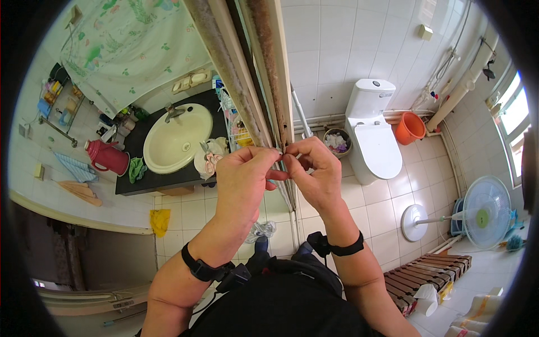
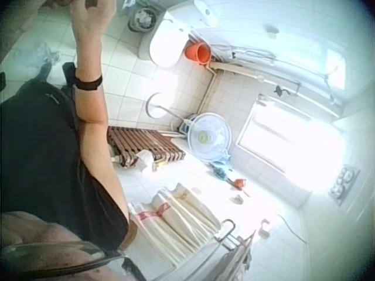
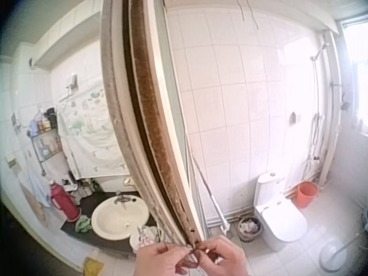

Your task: Repairing a sliding shower door by applying or adjusting weatherstripping tape on the frame.

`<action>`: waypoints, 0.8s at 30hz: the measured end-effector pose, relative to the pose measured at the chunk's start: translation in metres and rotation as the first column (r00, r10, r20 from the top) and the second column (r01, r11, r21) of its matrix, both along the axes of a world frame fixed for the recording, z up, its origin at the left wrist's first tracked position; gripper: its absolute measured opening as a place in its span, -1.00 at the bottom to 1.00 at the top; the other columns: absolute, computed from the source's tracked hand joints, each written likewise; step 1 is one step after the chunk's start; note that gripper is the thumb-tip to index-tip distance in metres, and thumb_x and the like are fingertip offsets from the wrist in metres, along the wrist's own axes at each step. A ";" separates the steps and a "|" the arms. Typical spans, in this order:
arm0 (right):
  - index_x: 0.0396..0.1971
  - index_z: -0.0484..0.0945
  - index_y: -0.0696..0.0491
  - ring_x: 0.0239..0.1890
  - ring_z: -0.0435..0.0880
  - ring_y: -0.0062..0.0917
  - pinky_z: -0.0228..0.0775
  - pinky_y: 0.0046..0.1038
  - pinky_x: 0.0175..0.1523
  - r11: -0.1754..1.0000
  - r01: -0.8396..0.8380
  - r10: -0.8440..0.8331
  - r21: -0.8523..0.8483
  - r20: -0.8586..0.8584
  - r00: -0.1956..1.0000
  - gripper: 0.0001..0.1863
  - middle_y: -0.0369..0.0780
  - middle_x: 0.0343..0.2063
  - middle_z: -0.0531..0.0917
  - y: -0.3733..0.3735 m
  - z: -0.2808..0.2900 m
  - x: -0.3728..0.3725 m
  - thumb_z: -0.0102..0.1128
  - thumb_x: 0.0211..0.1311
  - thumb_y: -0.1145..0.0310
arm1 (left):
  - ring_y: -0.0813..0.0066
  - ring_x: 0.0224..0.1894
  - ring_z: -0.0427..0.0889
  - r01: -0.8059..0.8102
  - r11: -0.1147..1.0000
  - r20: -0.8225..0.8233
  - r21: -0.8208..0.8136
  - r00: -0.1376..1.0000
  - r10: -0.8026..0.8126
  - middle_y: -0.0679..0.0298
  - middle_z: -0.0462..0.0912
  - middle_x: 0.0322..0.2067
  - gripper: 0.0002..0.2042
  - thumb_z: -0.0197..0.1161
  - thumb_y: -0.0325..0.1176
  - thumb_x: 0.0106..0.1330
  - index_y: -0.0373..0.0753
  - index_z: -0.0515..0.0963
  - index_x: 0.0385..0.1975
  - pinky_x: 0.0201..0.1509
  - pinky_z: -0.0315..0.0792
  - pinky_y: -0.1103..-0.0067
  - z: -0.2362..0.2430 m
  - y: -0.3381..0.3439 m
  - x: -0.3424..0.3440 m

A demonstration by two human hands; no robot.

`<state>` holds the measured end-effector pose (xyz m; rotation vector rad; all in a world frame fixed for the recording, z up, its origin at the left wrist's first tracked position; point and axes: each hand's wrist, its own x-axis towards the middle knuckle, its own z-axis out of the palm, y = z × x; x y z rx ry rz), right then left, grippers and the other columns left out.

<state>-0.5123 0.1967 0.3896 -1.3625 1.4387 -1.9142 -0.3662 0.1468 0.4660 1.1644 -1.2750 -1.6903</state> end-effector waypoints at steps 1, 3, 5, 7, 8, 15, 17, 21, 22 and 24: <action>-0.22 0.72 0.12 -0.50 0.56 -0.77 0.38 -0.61 -0.40 1.000 -0.001 0.001 0.000 -0.001 1.000 -0.89 -0.30 -0.28 0.68 0.000 0.001 0.000 0.43 0.30 0.58 | 0.40 -0.38 0.82 -0.001 1.000 -0.001 0.000 1.000 0.001 0.20 0.83 -0.23 -0.81 0.40 -0.32 0.38 -0.31 0.75 -0.16 -0.31 0.52 0.58 0.001 0.001 -0.001; -0.22 0.72 0.13 -0.51 0.56 -0.77 0.38 -0.61 -0.39 1.000 0.007 -0.007 -0.010 -0.005 1.000 -0.89 -0.30 -0.29 0.68 0.000 0.002 0.000 0.43 0.30 0.59 | 0.44 -0.41 0.81 -0.030 1.000 -0.035 -0.003 0.999 0.030 0.23 0.79 -0.35 -0.84 0.41 -0.36 0.38 -0.35 0.72 -0.29 -0.38 0.48 0.61 0.004 0.003 -0.003; -0.22 0.72 0.13 -0.51 0.56 -0.76 0.38 -0.61 -0.39 1.000 0.008 -0.008 -0.014 -0.009 1.000 -0.90 -0.30 -0.29 0.68 0.000 0.002 0.000 0.43 0.30 0.59 | 0.42 -0.39 0.82 -0.012 1.000 -0.017 -0.008 1.000 0.012 0.22 0.81 -0.29 -0.83 0.41 -0.33 0.39 -0.33 0.73 -0.22 -0.34 0.50 0.59 0.000 0.001 -0.001; -0.22 0.72 0.13 -0.51 0.57 -0.76 0.38 -0.61 -0.39 1.000 0.010 -0.010 -0.019 -0.014 1.000 -0.90 -0.29 -0.29 0.68 0.000 0.001 0.000 0.43 0.30 0.59 | 0.40 -0.37 0.82 0.007 1.000 0.000 -0.013 1.000 -0.007 0.21 0.83 -0.22 -0.80 0.41 -0.30 0.40 -0.30 0.74 -0.15 -0.30 0.52 0.58 -0.001 0.001 0.000; -0.22 0.72 0.13 -0.51 0.57 -0.76 0.38 -0.61 -0.39 1.000 0.008 -0.008 -0.019 -0.012 1.000 -0.90 -0.29 -0.29 0.68 -0.001 0.001 0.000 0.43 0.30 0.59 | 0.41 -0.36 0.82 0.007 1.000 0.005 -0.019 1.000 -0.007 0.21 0.83 -0.22 -0.80 0.42 -0.30 0.40 -0.30 0.74 -0.15 -0.30 0.52 0.58 -0.001 0.001 0.000; -0.22 0.74 0.12 -0.48 0.57 -0.75 0.39 -0.60 -0.38 1.000 -0.001 0.001 -0.011 0.006 1.000 -0.90 -0.30 -0.31 0.68 -0.003 -0.002 -0.001 0.43 0.29 0.59 | 0.48 -0.37 0.81 -0.021 0.999 -0.030 -0.043 0.999 0.020 0.25 0.81 -0.30 -0.79 0.42 -0.30 0.45 -0.36 0.73 -0.19 -0.35 0.49 0.63 0.000 0.004 -0.002; -0.22 0.74 0.12 -0.48 0.57 -0.75 0.39 -0.60 -0.37 1.000 -0.001 0.001 -0.008 0.004 1.000 -0.89 -0.30 -0.32 0.68 -0.002 -0.001 -0.002 0.43 0.29 0.59 | 0.45 -0.35 0.82 -0.005 0.999 -0.018 -0.045 1.000 0.004 0.24 0.82 -0.24 -0.79 0.42 -0.29 0.46 -0.33 0.73 -0.15 -0.32 0.51 0.61 -0.003 0.003 0.000; -0.22 0.74 0.12 -0.48 0.57 -0.75 0.39 -0.61 -0.37 1.000 0.023 -0.024 -0.020 -0.043 0.999 -0.90 -0.30 -0.32 0.68 -0.002 -0.001 -0.002 0.44 0.29 0.59 | 0.42 -0.32 0.83 0.012 0.998 0.007 -0.068 1.000 -0.012 0.23 0.84 -0.17 -0.78 0.40 -0.28 0.50 -0.32 0.74 -0.06 -0.29 0.52 0.61 -0.003 0.005 0.000; -0.22 0.74 0.12 -0.48 0.57 -0.75 0.39 -0.61 -0.37 1.000 0.023 -0.024 -0.021 -0.042 0.999 -0.90 -0.30 -0.32 0.68 -0.003 -0.001 -0.002 0.44 0.29 0.59 | 0.42 -0.32 0.83 0.012 0.998 0.008 -0.068 1.000 -0.012 0.23 0.84 -0.17 -0.78 0.40 -0.28 0.50 -0.32 0.74 -0.06 -0.29 0.52 0.61 -0.003 0.005 0.000; -0.23 0.74 0.13 -0.48 0.58 -0.75 0.39 -0.61 -0.38 1.000 0.006 -0.006 -0.026 -0.025 1.000 -0.90 -0.30 -0.32 0.68 -0.002 0.000 -0.003 0.44 0.30 0.59 | 0.44 -0.31 0.83 0.038 0.992 0.016 -0.123 0.999 -0.037 0.23 0.83 -0.16 -0.76 0.37 -0.28 0.54 -0.33 0.73 -0.04 -0.30 0.53 0.62 -0.005 0.006 0.001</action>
